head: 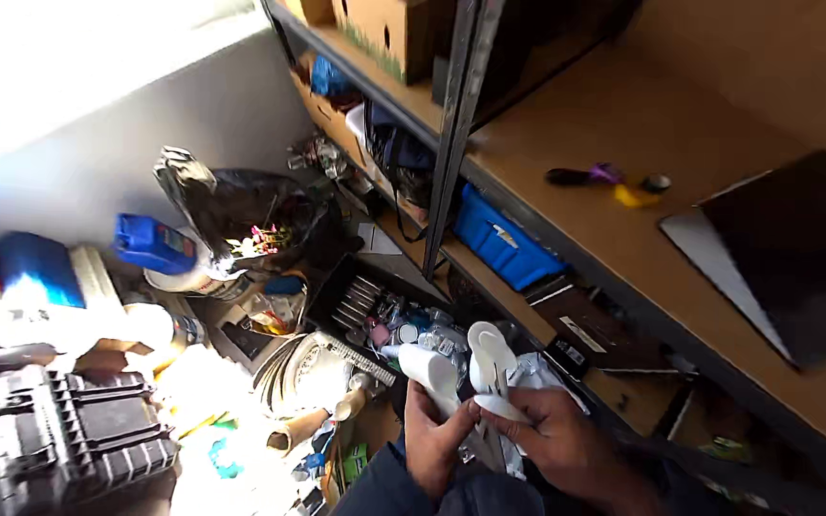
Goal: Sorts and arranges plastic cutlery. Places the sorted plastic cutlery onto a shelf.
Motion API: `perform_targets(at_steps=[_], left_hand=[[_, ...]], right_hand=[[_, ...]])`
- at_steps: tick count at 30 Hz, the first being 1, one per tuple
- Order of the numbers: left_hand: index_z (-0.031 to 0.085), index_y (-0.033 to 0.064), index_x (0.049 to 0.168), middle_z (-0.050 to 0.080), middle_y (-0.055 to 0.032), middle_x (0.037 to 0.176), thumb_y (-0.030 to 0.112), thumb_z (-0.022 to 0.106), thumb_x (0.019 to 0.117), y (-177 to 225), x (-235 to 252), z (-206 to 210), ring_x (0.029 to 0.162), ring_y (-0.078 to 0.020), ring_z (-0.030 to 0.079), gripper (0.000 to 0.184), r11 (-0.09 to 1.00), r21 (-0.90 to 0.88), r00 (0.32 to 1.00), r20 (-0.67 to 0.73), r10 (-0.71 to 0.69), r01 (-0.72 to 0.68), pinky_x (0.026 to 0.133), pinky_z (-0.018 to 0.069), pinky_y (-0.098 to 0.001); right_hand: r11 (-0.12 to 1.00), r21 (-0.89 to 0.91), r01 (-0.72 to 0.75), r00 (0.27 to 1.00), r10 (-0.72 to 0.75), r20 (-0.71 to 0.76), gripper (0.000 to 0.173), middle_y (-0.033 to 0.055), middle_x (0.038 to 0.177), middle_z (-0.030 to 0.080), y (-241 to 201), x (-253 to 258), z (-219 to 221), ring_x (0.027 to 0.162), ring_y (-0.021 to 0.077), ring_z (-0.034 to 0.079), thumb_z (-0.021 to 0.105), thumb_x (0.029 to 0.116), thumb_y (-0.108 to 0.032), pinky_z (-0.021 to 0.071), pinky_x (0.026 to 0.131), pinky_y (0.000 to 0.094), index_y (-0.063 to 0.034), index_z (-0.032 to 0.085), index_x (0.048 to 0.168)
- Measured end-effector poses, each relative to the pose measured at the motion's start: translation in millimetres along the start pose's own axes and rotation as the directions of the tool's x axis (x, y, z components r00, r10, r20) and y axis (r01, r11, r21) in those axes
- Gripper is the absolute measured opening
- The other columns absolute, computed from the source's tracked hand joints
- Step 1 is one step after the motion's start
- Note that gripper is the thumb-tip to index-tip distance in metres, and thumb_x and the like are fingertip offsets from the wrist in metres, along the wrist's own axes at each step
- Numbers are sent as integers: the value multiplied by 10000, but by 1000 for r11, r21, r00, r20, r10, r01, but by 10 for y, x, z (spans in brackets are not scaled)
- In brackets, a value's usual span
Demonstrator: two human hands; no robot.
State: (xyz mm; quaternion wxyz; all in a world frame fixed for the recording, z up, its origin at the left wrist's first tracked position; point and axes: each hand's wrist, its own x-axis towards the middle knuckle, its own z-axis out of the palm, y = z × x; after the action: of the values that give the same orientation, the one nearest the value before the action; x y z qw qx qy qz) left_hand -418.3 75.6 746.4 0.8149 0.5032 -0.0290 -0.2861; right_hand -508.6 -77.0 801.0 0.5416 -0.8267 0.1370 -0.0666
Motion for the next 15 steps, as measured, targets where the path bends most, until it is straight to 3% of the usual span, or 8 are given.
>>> perform_targets(at_steps=[3,7,10,15], left_hand=[[352,-77,1369,678,-186,1104,211,954,686,248,-341,287,988,-245,719,955,999,26,998,56,42,-43,871,633,-412],[367,-67,1357,682,-167,1079,226,967,663,457,-646,561,960,-225,721,962,993,102,994,93,51,-61,852,636,-394],[373,-64,1349,687,-160,1065,257,970,658,573,-709,720,940,-212,727,968,989,120,988,137,67,-83,836,640,-382],[360,-65,1347,692,-171,1058,198,956,671,678,-715,852,934,-221,733,939,993,84,980,187,67,-84,836,642,-387]], right_hand=[[997,70,-23,999,26,-46,357,-36,673,664,-356,-371,-268,593,54,624,680,982,-454,539,545,297,-132,735,837],[990,135,-38,994,51,-92,331,-54,681,659,-577,-733,-460,602,30,605,687,979,-431,527,564,273,-132,740,846],[997,74,14,985,-1,-171,385,-51,643,616,-694,-849,-545,569,44,566,678,976,-472,487,535,285,-137,705,788],[994,-82,74,978,-88,-188,372,-41,647,620,-816,-921,-645,567,67,569,657,981,-485,487,526,331,-156,717,816]])
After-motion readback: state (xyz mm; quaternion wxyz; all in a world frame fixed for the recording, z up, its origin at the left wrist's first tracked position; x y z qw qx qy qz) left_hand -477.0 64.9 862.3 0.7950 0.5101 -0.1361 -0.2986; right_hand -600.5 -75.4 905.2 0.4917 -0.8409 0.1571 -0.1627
